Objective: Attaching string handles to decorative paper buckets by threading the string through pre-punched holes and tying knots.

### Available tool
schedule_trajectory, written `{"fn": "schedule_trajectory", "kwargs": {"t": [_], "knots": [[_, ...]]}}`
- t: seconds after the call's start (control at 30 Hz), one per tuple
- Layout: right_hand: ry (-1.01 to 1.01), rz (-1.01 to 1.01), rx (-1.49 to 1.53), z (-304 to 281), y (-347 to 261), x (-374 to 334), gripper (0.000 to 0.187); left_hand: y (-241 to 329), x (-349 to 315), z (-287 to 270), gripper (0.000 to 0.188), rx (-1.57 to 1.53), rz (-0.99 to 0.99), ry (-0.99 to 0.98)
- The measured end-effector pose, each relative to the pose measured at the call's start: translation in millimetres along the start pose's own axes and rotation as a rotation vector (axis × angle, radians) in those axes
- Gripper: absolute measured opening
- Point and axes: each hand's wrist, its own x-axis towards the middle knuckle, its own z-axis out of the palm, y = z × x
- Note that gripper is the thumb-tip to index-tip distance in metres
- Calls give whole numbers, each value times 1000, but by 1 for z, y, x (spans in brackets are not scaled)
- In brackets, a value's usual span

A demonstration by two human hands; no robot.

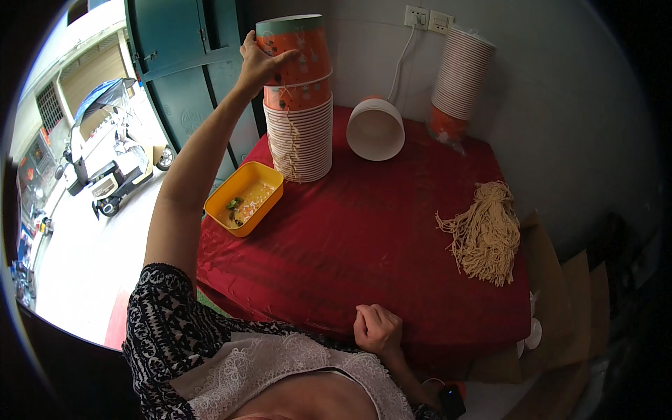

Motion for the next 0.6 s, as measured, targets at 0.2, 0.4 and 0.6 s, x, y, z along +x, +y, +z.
{"fn": "schedule_trajectory", "kwargs": {"t": [0.2,0.4,0.6], "knots": [[7,3,-16,0,-1,1,12,-6,-11,7,140,37,11,4],[5,9,-23,0,-3,0,10,-8,-20,9,138,46,11,14],[1,15,-41,-1,-4,1,8,-9,-23,11,139,13,-16,-21]]}}
